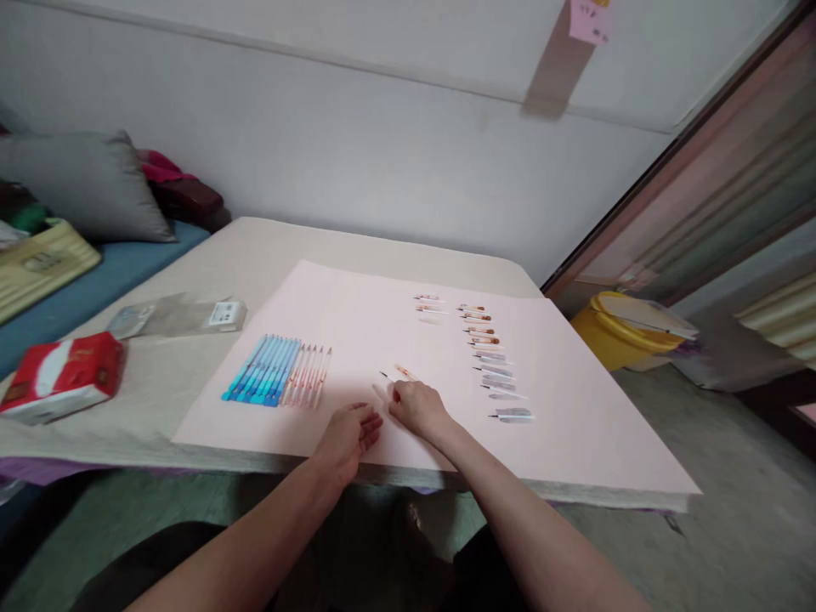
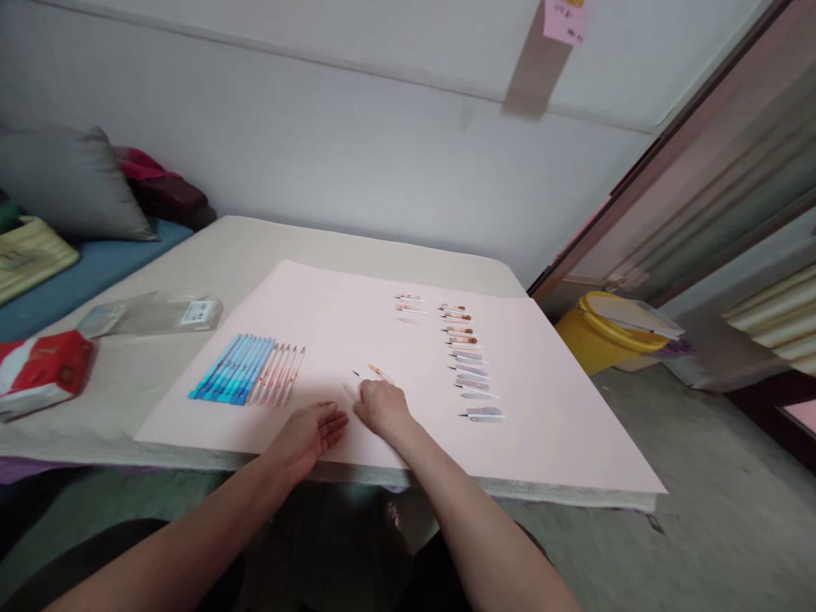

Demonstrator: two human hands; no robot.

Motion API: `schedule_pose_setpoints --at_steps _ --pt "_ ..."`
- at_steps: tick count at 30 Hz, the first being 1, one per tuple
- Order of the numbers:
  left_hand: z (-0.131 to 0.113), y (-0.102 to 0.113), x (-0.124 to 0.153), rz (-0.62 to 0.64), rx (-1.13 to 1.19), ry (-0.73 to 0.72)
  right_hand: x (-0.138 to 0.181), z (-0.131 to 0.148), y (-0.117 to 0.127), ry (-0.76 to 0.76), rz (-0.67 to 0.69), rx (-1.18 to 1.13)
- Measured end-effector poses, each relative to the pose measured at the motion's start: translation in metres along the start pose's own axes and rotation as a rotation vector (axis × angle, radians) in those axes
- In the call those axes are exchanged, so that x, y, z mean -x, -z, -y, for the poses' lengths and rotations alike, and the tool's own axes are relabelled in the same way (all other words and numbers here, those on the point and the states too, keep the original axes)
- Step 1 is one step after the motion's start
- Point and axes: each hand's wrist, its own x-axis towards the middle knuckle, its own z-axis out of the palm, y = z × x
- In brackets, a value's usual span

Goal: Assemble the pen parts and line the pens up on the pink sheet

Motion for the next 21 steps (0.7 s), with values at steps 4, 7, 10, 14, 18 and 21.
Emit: schedule_pose_setpoints --at_steps 4,7,10,14,18,21 --pt "0.001 0.001 -0.003 0.058 0.031 0.009 0.010 0.015 -0.001 0.052 0.007 -0.163" --pt "0.000 0.002 -0.006 0.066 0.069 -0.017 0.012 0.018 -0.001 0.108 0.012 -0.260" --pt "-0.004 0.003 -0.007 0.033 0.097 -0.039 0.008 0.004 0.005 0.100 -0.035 -0.244" --pt "-0.012 0.003 -0.007 0.039 0.112 -0.048 0.002 -0.020 0.009 -0.069 -0.099 0.055" --pt "-0.018 0.003 -0.005 0.051 0.139 -0.064 -0.001 -0.025 -0.001 -0.047 -0.025 0.136" --pt "-0.019 0.003 -0.005 0.047 0.148 -0.072 -0.003 -0.019 -0.007 -0.025 -0.015 0.123"
